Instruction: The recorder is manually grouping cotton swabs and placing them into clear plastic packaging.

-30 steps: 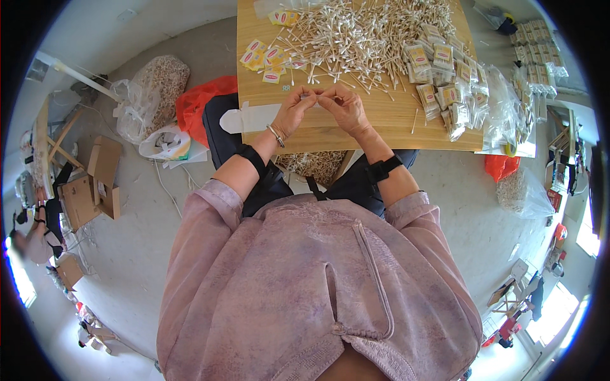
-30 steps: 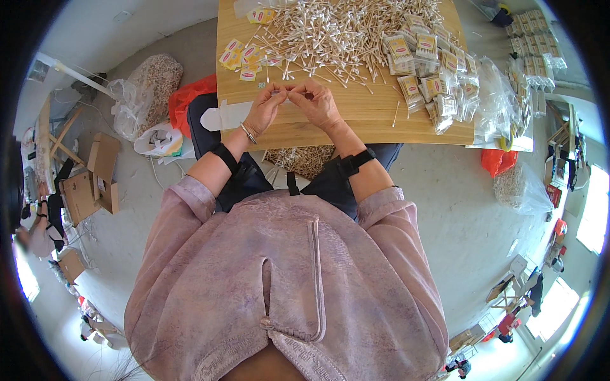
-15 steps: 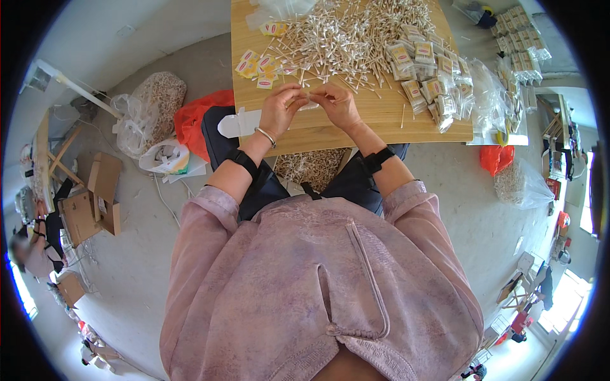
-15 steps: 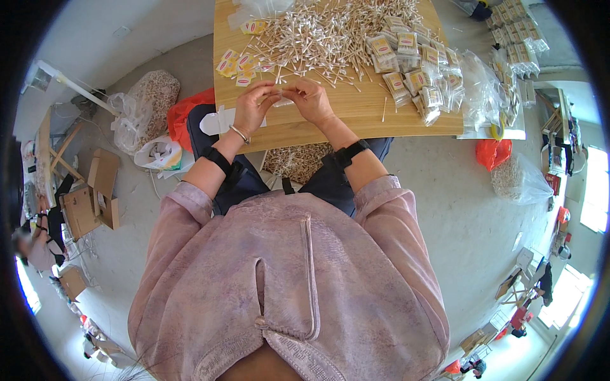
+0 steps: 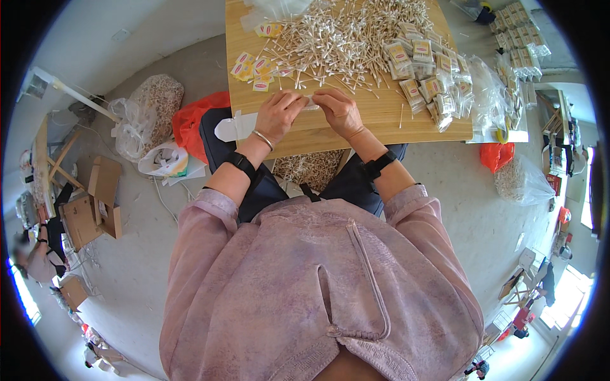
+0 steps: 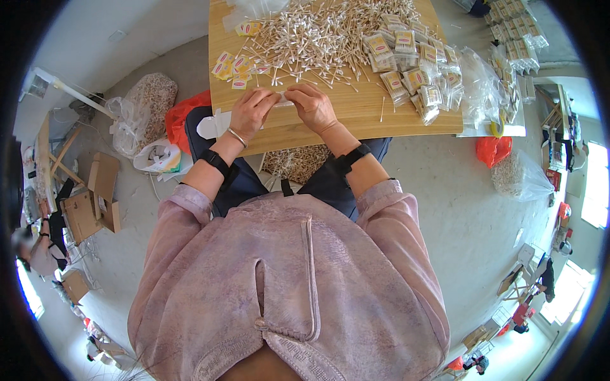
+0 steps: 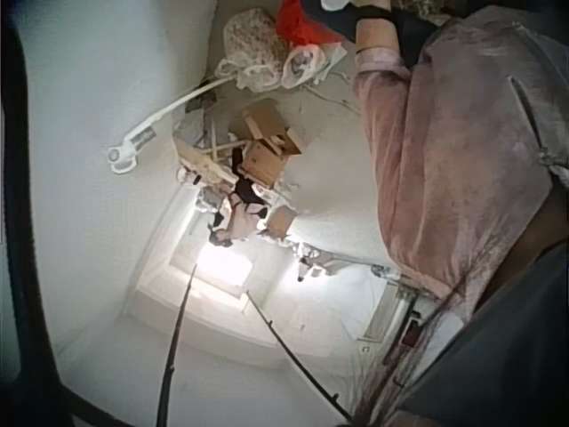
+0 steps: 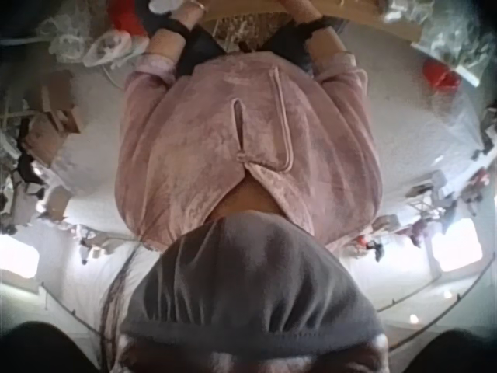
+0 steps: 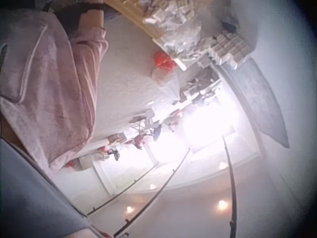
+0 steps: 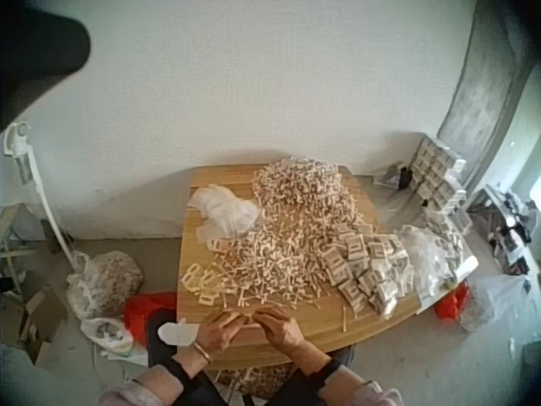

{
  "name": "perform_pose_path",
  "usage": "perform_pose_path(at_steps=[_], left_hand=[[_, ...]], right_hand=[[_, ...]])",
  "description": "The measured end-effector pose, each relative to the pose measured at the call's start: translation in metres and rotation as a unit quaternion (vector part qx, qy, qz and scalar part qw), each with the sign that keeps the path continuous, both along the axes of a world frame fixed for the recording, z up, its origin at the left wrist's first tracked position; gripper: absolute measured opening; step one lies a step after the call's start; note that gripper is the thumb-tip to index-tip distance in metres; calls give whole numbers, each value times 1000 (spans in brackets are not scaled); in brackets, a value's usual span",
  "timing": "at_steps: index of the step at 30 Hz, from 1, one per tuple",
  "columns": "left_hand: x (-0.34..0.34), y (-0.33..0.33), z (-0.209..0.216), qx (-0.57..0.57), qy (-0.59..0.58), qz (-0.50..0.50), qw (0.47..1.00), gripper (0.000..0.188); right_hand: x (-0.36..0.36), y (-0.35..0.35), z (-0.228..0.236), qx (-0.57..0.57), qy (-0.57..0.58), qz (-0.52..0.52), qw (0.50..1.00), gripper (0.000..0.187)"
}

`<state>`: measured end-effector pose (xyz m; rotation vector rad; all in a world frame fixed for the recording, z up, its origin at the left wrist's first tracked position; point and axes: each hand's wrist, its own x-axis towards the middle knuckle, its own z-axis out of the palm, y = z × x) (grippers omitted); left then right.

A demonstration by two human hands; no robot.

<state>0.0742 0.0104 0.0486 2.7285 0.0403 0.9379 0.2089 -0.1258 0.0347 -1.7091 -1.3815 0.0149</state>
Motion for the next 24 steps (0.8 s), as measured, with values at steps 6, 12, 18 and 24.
perform_pose_path(at_steps=[6,12,18,24], left_hand=[[1,0,-3,10,5,24,1000,19],[-1,-7,-1,0,7,34,999,27],[-1,-7,-1,28,28,37,999,25],[1,-8,0,57,6,33,998,15]], right_hand=[[-3,5,5,16,-60,-18,998,26],[-3,3,7,7,-80,5,997,22],[-8,6,4,35,-169,-19,985,25],[-6,6,2,32,-185,-22,982,28]])
